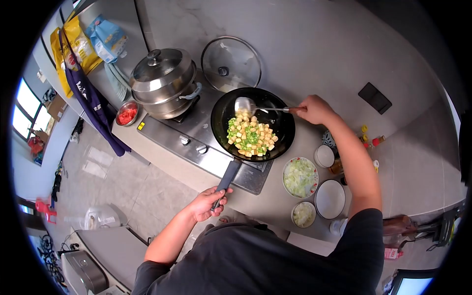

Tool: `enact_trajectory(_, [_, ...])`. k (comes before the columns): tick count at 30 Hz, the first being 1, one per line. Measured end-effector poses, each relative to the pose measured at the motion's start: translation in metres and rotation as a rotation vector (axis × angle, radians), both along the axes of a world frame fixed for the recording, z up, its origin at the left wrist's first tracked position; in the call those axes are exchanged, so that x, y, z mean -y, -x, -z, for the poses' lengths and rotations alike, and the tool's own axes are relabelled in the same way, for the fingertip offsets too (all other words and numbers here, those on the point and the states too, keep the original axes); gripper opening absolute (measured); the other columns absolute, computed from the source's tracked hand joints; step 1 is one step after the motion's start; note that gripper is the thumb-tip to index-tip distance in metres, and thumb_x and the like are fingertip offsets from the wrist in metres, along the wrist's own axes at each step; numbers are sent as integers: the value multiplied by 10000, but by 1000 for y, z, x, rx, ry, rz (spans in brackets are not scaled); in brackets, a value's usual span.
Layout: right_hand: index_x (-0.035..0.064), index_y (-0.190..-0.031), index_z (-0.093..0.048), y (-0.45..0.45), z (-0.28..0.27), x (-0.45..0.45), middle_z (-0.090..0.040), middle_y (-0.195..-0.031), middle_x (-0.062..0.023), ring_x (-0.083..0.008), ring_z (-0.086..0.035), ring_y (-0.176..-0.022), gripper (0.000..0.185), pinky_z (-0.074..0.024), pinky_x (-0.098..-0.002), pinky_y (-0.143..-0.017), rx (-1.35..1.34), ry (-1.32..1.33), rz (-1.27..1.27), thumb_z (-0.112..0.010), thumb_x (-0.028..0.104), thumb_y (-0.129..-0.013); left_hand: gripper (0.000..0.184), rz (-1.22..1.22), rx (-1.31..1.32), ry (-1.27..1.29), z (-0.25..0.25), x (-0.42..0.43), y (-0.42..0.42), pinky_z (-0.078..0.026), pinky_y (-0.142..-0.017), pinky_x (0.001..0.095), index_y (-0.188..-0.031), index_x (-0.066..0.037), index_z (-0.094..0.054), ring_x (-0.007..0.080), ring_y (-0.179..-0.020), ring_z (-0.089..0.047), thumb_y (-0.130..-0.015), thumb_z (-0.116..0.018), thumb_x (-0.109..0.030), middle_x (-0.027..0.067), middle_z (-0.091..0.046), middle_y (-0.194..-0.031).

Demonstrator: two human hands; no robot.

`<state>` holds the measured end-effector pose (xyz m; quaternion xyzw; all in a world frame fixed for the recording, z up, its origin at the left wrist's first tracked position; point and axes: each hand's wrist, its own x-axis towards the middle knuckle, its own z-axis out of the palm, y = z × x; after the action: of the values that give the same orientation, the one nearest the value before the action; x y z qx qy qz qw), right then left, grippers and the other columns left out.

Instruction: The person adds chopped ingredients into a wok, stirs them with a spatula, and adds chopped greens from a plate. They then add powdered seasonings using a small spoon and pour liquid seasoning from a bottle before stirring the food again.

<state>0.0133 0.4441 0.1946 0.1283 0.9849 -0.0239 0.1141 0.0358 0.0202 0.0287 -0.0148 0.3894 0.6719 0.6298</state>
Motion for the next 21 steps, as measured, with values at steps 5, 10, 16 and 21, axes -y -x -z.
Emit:
enact_trajectory(5, [106, -1032, -694, -27, -8, 14, -685, -944, -111, -316, -639, -862, 242, -503, -407, -772, -239, 93, -333, -690, 180, -801, 271, 1, -23, 29, 0, -1, -1, -336, -422, 217, -1229, -94, -515, 88, -513, -446, -1008, -491, -248, -14, -505, -768])
enact_trajectory(10, [116, -1043, -690, -59, -52, 23, -675, -951, -98, -304, -636, -895, 246, -501, -415, -793, -289, -95, -407, -694, 156, -801, 281, -14, -25, 30, 3, -2, -3, -344, -412, 195, -1235, -84, -524, 88, -507, -469, -1011, -473, -248, -3, -526, -772])
enact_trajectory(16, [65, -871, -666, -57, -86, 27, -673, -792, -134, -331, -655, -806, 190, -517, -428, -715, -184, -281, -167, -705, 241, -810, 282, -18, -23, 30, 1, -3, -5, -346, -417, 195, -1238, -78, -519, 90, -512, -470, -1014, -468, -242, -1, -526, -771])
enact_trajectory(21, [22, -807, -674, -29, -80, 17, -679, -777, -142, -323, -670, -797, 264, -517, -434, -666, 13, -453, -131, -709, 284, -817, 279, -32, -20, 23, 1, -4, -7, -341, -418, 196, -1234, -76, -517, 88, -514, -464, -1013, -471, -240, -2, -522, -773])
